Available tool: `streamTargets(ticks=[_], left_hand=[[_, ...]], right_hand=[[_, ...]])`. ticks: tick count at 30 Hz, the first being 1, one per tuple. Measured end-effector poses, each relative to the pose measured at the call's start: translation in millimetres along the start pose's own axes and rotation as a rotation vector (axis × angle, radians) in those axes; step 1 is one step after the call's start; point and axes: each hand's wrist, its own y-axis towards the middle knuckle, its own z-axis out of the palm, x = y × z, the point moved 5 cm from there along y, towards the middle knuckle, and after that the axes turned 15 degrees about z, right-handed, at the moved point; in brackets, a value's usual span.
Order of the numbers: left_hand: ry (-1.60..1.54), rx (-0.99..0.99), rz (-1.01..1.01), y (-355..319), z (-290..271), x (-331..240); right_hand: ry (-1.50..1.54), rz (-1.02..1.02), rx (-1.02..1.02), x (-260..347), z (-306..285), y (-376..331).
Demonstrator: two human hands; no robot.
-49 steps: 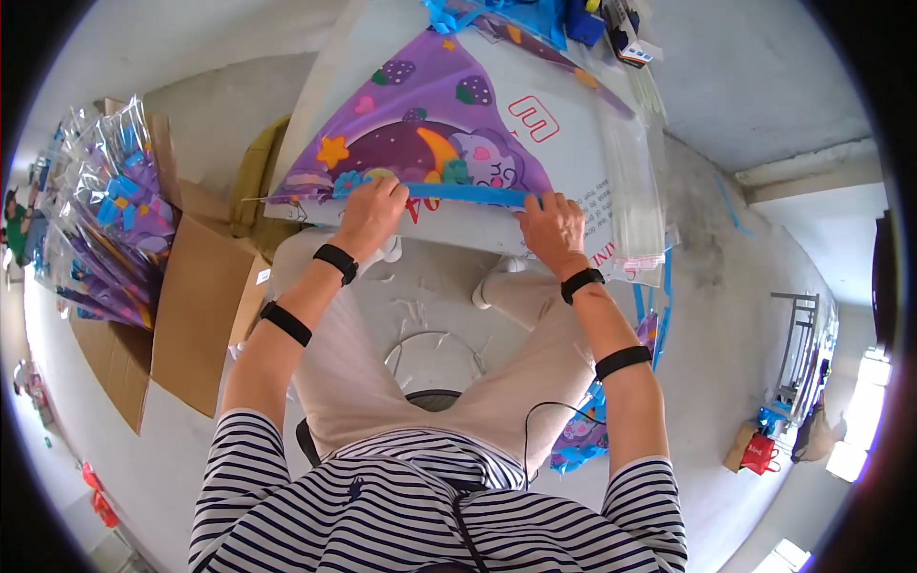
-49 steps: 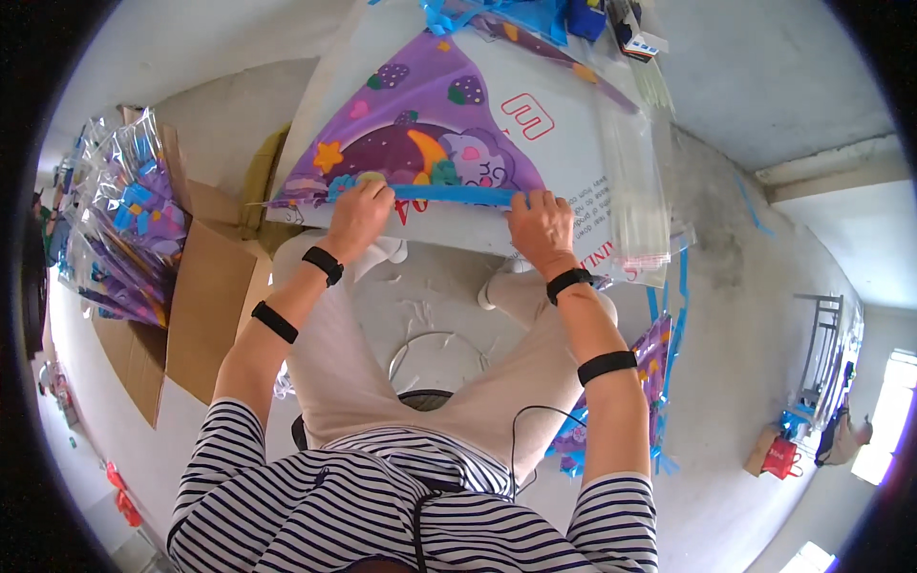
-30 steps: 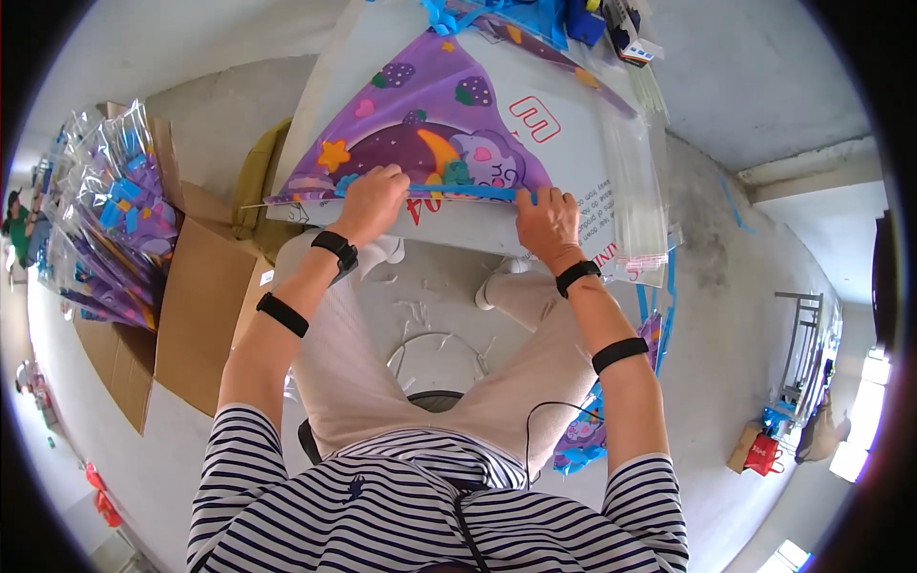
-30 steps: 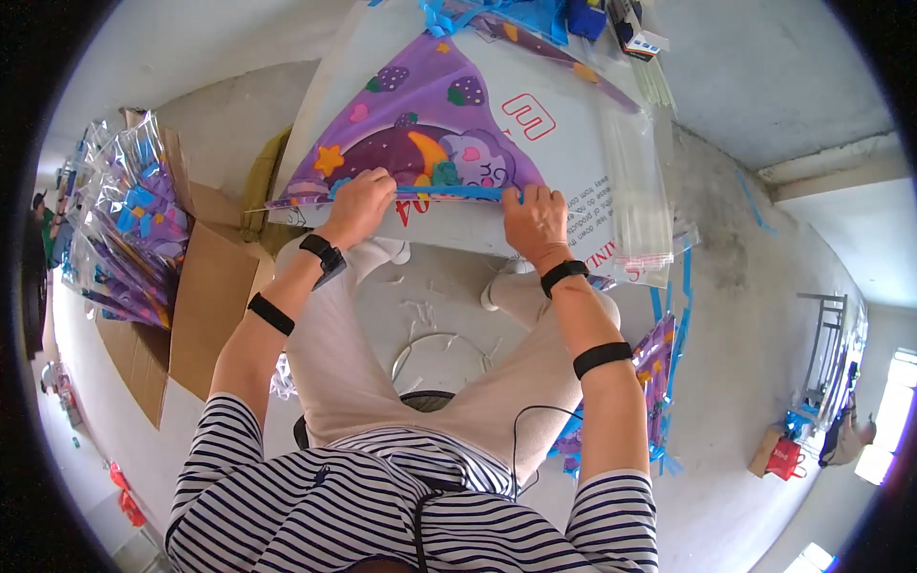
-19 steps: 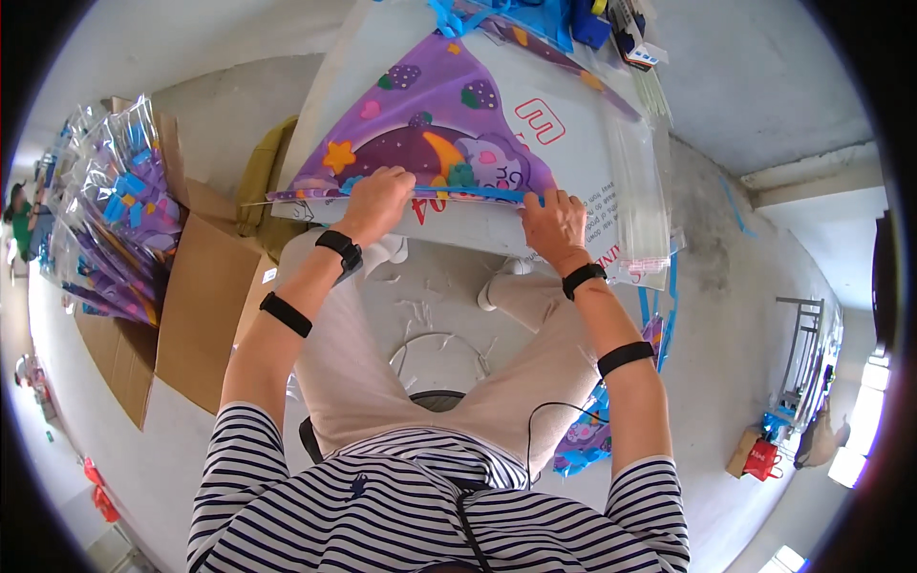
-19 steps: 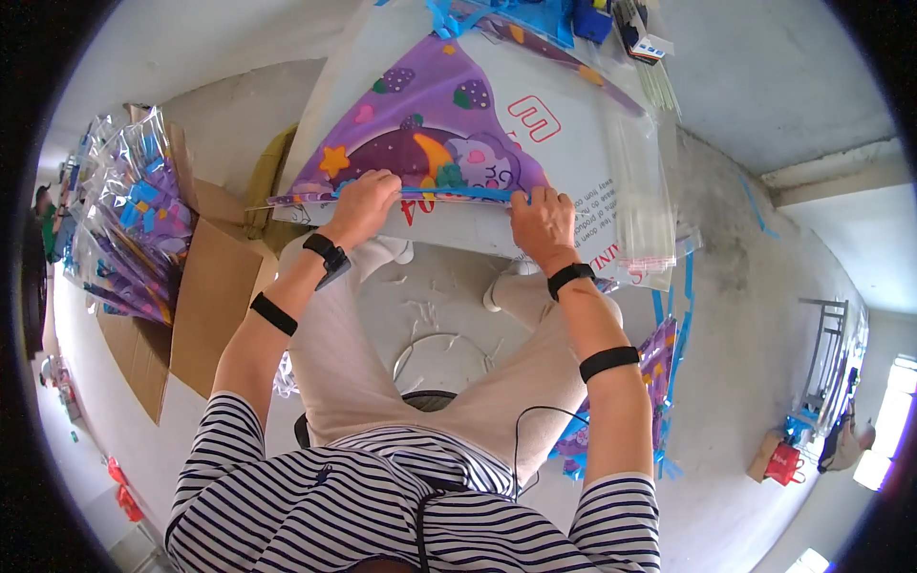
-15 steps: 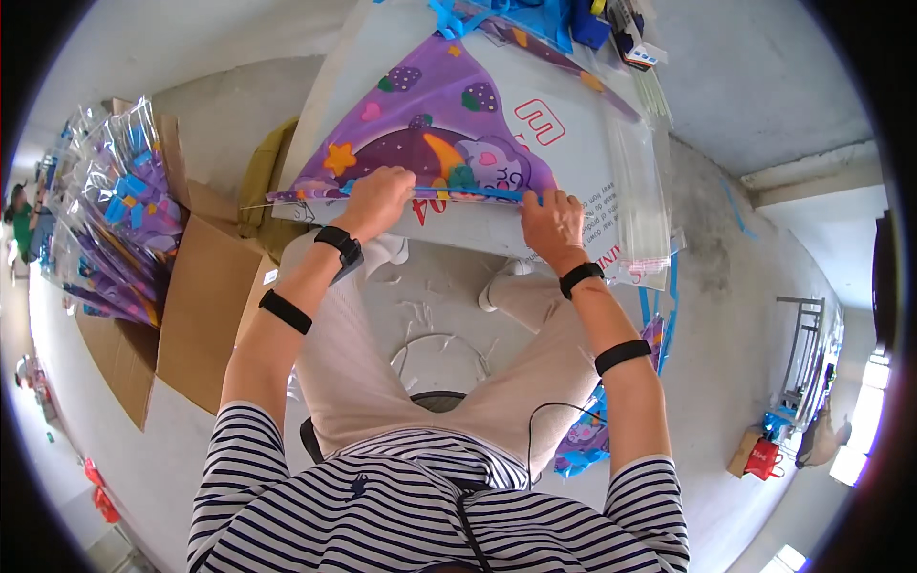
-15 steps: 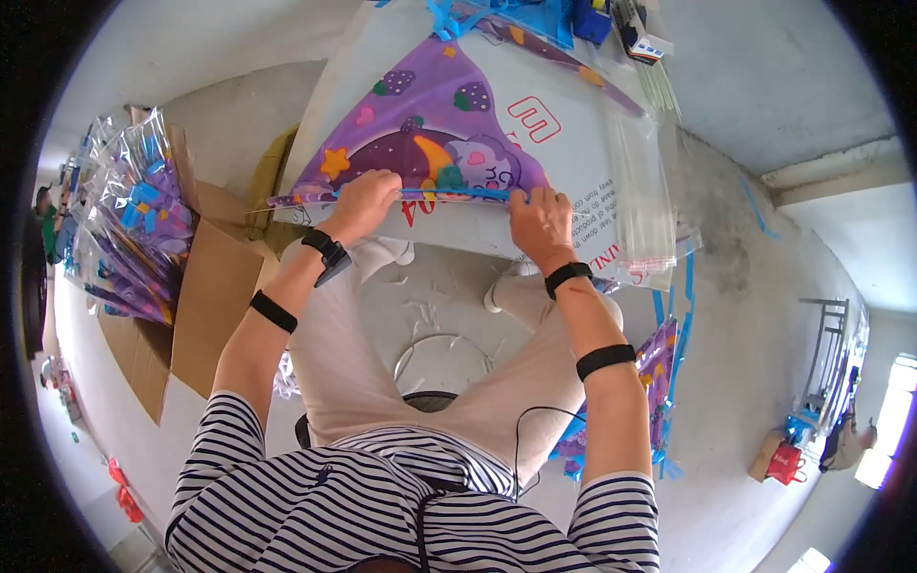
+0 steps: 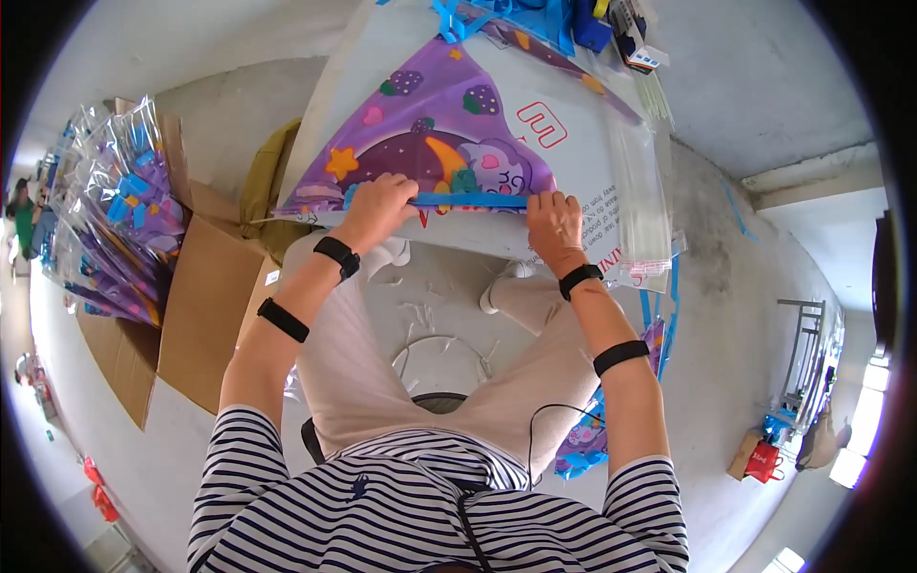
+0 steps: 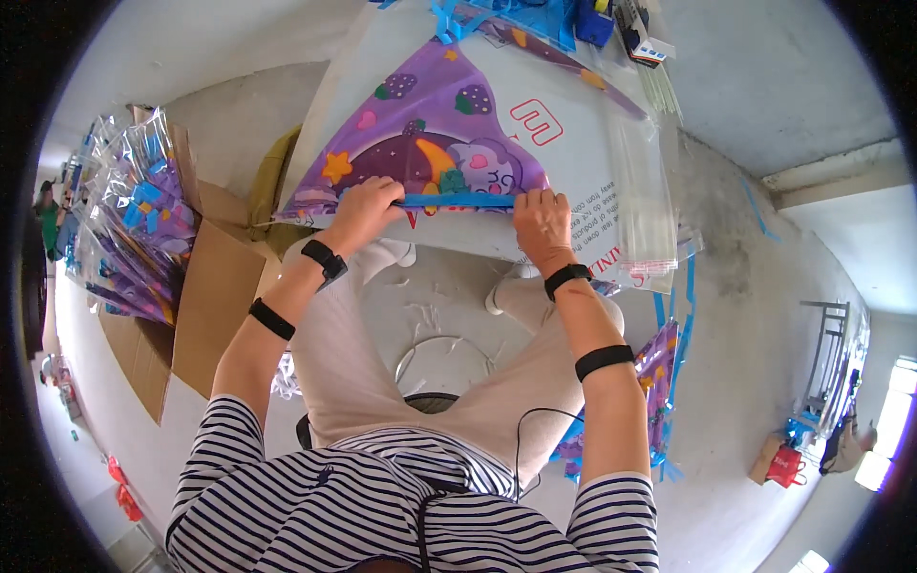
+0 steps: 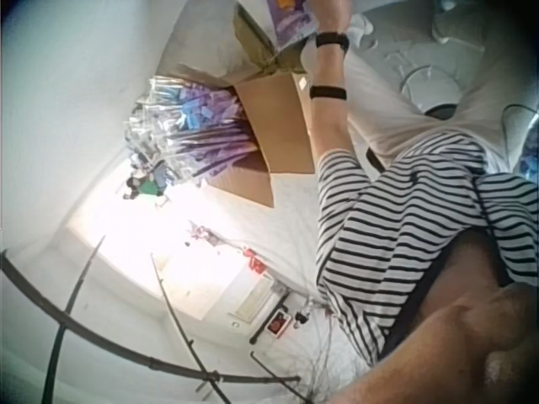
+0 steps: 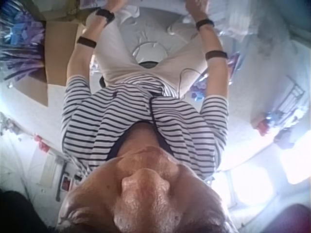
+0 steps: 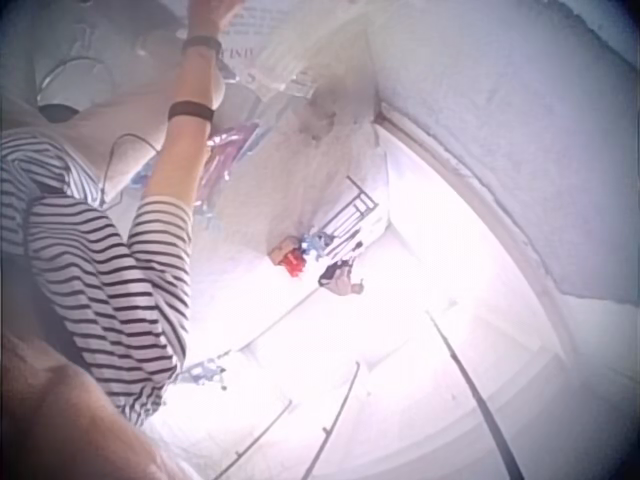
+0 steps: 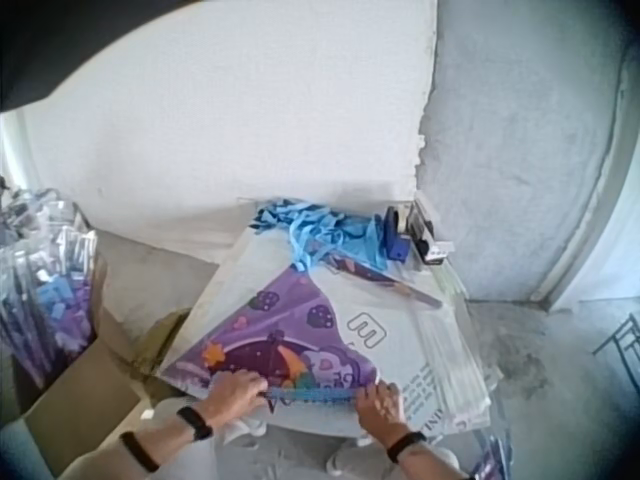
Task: Assembling colorful plastic kites by folding the edges and securing them with adhesive tape.
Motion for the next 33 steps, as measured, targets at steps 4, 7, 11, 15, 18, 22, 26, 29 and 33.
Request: streamTargets(ticks=[4, 7, 11, 15, 18, 22, 26, 29, 33], left_hand=[[0.084, -0.045, 0.066, -7.4, 2.7, -10.4], [0.198, -0.090, 0.128, -9.8, 5.8, -13.5], [0.307, -0.060, 0.138, -10.8, 12.5, -12.7], [0.354, -0.009, 0.108, -8.1, 15.6, -9.2], [0.296, -0.041, 0.083, -4.0, 12.0, -2.1], [0.254, 0.092, 0.080, 11.3, 3.1, 5.8], [0.102, 0.245, -0.027, 22.8, 1.3, 21.9], [0.032, 0.263, -0.082, 26.7, 2.8, 29.4], [-0.036, 0.196, -0.083, 22.6, 6.9, 35.7]], right_hand=[[-0.031, -0.016, 0.007, -2.2, 1.0, -1.0], [-0.031, -0.019, 0.008, -3.8, -0.1, 0.2], [-0.032, -0.006, 0.064, -3.5, -4.7, -1.1], [-0.004, -0.023, 0.007, -5.4, -9.3, -0.8], [0.055, 0.002, 0.041, -14.2, -11.4, 2.5], [0.174, 0.078, 0.129, -32.3, -10.0, 9.6], [0.300, 0.131, 0.258, -50.5, -4.8, 19.9], [0.372, 0.244, 0.437, -64.5, 6.5, 27.0], [0.402, 0.325, 0.590, -73.0, 14.5, 35.1]])
